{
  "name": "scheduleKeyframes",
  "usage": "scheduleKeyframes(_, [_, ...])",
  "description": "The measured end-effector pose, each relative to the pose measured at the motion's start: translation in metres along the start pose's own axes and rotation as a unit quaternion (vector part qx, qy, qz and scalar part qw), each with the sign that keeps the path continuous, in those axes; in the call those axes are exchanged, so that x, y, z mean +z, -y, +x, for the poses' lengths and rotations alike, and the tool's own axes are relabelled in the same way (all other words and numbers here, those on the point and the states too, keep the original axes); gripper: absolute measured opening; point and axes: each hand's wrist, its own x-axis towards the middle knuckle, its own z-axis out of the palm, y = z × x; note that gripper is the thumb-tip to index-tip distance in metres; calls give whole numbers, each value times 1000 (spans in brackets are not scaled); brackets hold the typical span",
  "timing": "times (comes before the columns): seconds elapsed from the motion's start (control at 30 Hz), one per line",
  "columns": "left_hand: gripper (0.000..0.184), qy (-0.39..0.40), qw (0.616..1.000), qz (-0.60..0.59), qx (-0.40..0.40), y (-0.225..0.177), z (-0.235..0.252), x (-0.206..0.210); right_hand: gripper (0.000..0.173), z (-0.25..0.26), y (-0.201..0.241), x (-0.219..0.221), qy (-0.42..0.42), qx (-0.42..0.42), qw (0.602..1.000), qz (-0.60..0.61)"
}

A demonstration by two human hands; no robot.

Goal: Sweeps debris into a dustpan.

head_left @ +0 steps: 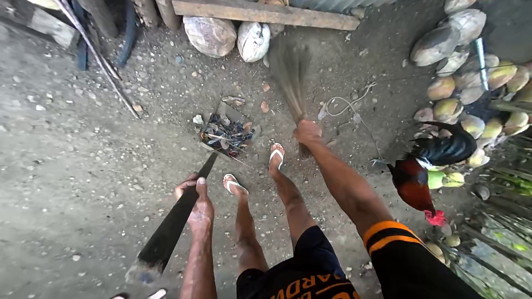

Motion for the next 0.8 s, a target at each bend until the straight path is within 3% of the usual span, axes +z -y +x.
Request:
scheduleKeyframes(0.07, [16,-1,1000,13,-2,-7,7,5,71,-21,4,16,25,-45,997,-49])
scheduleKeyframes(0.17, [25,9,998,56,-5,-14,10,4,59,-82,-37,29,70,-41,995,-56])
scheduleKeyframes(0.3, [25,1,998,58,34,-6,3,-16,76,-138,-60,39,75,-16,994,-77])
scheduleKeyframes(0.4, [27,17,997,69,38,-1,-7,-25,76,-131,-26,41,71,-45,993,-87])
scheduleKeyframes(0.5, [26,35,996,76,24,0,-11,-16,72,-106,15,71,71,-95,984,-134])
scheduleKeyframes(0.57, [25,48,995,83,22,-6,-6,-8,58,-109,14,91,93,-125,975,-157])
scheduleKeyframes(0.67, [28,58,993,99,13,-7,-8,-12,50,-156,-39,97,134,-119,974,-138])
scheduleKeyframes(0.8, [26,60,996,60,32,6,-13,-23,72,-194,-117,91,121,-60,987,-84])
